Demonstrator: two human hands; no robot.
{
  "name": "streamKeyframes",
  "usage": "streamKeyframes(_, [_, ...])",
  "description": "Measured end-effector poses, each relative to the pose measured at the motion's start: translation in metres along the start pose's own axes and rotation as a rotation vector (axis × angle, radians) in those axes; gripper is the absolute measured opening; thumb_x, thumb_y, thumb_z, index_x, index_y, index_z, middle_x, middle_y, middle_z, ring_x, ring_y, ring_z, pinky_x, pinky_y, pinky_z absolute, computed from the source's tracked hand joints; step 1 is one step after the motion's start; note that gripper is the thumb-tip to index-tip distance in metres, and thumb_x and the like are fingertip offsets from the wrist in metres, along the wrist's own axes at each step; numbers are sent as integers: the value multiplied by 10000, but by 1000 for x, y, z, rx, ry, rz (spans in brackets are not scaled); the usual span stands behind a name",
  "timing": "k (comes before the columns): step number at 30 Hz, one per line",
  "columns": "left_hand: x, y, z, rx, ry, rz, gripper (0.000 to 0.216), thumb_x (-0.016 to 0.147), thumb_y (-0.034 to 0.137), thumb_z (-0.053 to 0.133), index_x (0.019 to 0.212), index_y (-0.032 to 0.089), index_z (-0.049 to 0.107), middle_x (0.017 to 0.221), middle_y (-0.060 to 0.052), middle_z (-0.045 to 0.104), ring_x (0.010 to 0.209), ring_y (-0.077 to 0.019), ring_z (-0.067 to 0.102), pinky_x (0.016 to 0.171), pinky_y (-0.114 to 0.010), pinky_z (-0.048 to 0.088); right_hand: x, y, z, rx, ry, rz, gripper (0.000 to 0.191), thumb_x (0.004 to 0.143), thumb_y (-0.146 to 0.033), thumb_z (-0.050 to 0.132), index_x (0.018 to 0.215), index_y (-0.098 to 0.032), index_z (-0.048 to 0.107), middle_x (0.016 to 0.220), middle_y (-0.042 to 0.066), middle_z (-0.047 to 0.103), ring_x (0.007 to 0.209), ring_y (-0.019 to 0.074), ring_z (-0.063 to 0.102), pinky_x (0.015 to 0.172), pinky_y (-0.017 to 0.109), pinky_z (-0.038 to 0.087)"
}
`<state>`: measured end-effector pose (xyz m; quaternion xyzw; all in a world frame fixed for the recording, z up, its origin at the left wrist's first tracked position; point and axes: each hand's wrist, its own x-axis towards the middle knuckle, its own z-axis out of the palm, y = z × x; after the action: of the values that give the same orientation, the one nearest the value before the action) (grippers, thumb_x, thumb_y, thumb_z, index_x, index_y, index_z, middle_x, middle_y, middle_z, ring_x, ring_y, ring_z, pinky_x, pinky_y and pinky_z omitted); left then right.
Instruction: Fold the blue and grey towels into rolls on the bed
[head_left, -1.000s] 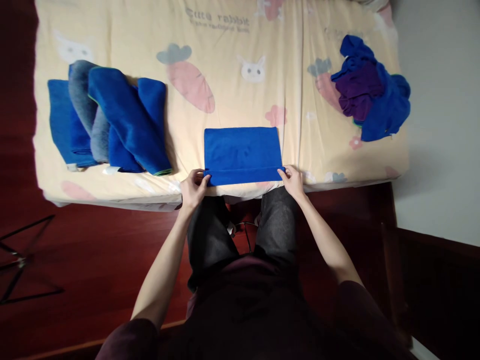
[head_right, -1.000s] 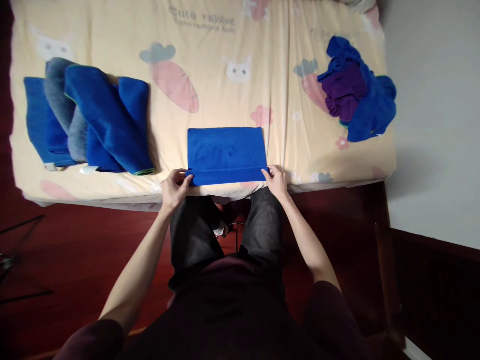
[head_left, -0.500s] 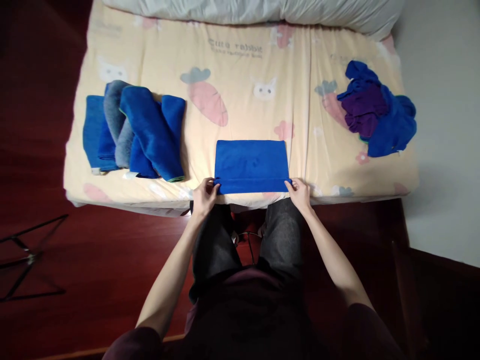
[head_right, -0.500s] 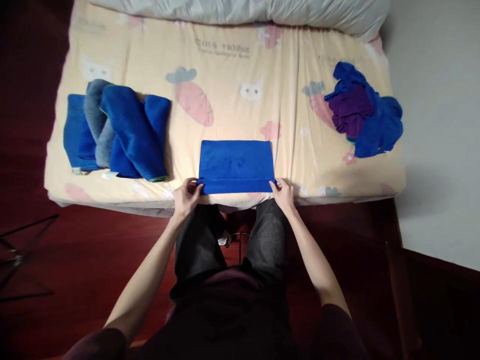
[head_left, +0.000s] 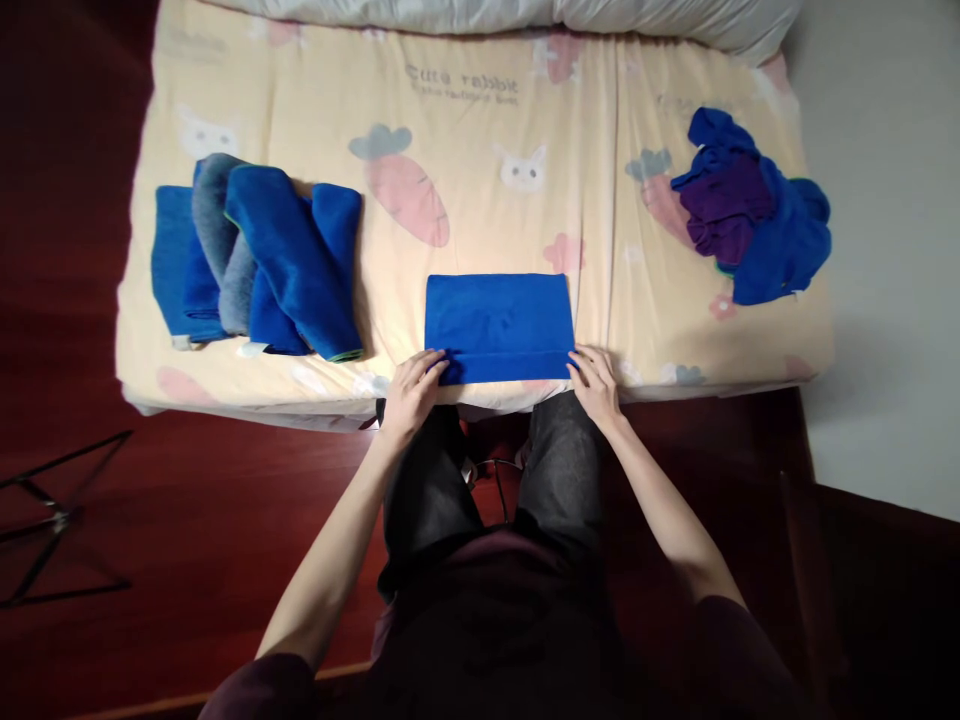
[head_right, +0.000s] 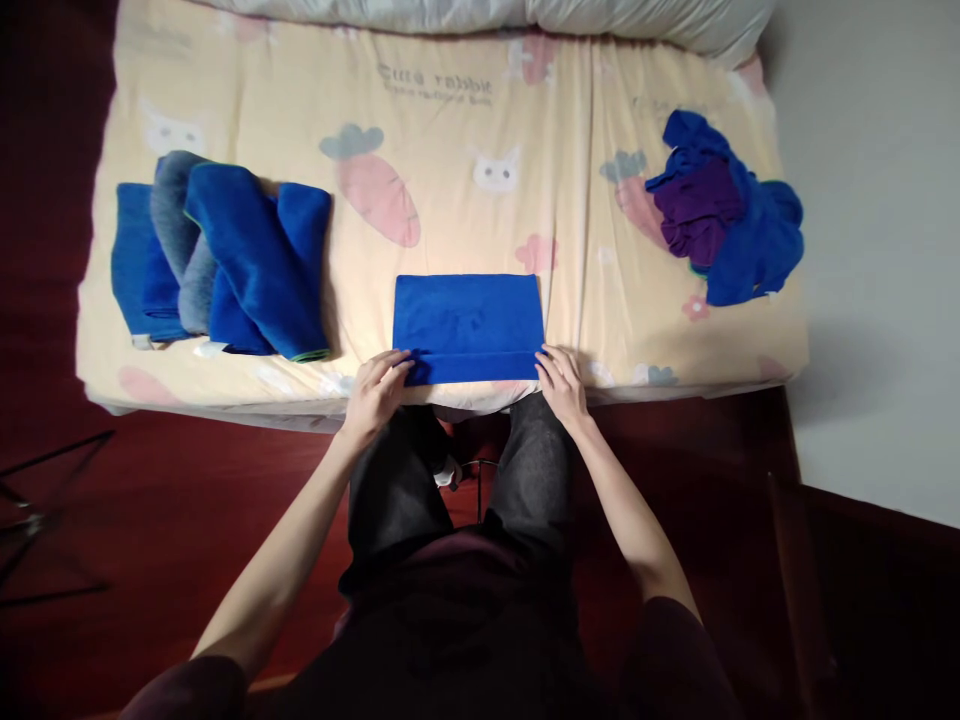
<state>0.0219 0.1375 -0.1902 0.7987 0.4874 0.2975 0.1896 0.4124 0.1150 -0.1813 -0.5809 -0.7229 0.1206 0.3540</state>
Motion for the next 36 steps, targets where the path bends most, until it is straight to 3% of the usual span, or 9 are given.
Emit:
streamKeyframes(3, [2, 7, 1, -63, -141, 93, 359, 1075, 298, 491, 1393, 260, 652, 1501, -110, 637, 1493, -285, 501, 1215, -550, 443, -1, -2, -4, -16, -162, -80, 313, 1057, -287, 566, 1323, -257, 730, 1444, 108, 686, 1395, 298, 609, 1194, 545, 491])
streamKeyframes(7, [9, 15, 2, -67, -208, 33, 446, 1047, 379, 537, 1461, 237, 620, 1562, -129, 583, 1536, -317, 452, 1264, -593, 389, 1, -4, -6, -35, -334, -86, 417, 1044, -323, 597, 1454, -272, 658, 1550, 91, 607, 1483, 310, 535, 1219, 574, 450])
streamKeyframes(11, [14, 13, 1, -45, -262, 2, 513, 1030, 379, 534, 1517, 227, 580, 1597, -122, 546, 1554, -324, 424, 1284, -599, 358, 8, -3, -5, -49, -355, -69, 472, 1031, -294, 602, 1501, -256, 621, 1561, 88, 594, 1478, 301, 541, 1203, 542, 453])
streamKeyframes(16, [24, -2, 1, -44, -281, -3, 508, 976, 230, 512, 1471, 226, 623, 1541, -118, 605, 1496, -310, 500, 1255, -557, 392, 23, 4, -1, -67, -365, -57, 522, 953, -156, 589, 1462, -244, 662, 1468, 83, 677, 1377, 302, 625, 1153, 526, 474])
streamKeyframes(21, [45, -11, 1, -69, -264, -68, 523, 838, 147, 560, 1333, 221, 712, 1371, -114, 722, 1312, -303, 645, 1188, -528, 452, 43, 13, 3, -55, -365, -29, 576, 828, -37, 601, 1362, -206, 735, 1270, 99, 780, 1190, 305, 704, 1059, 502, 508])
streamKeyframes(26, [54, -13, -7, -179, -210, -185, 450, 821, 260, 625, 1252, 224, 751, 1298, -96, 759, 1226, -301, 696, 1142, -491, 505, 53, 18, 4, 93, -303, 51, 479, 816, -33, 620, 1204, -240, 810, 1165, 66, 802, 1103, 268, 717, 1050, 472, 534])
streamKeyframes(31, [48, -16, -12, -282, -109, -339, 407, 895, 462, 645, 1191, 206, 761, 1213, -102, 789, 1068, -271, 751, 1004, -395, 580, 49, 28, 11, 296, -224, 208, 269, 909, -246, 697, 1146, -251, 825, 1161, 75, 788, 1102, 254, 717, 953, 415, 598])
streamKeyframes(36, [47, -17, -6, -251, 34, -437, 458, 889, 570, 658, 1117, 182, 746, 1076, -106, 799, 945, -247, 741, 895, -349, 584, 47, 37, 20, 382, -167, 362, 349, 895, -457, 750, 1141, -217, 811, 1137, 98, 776, 1050, 264, 726, 927, 416, 606])
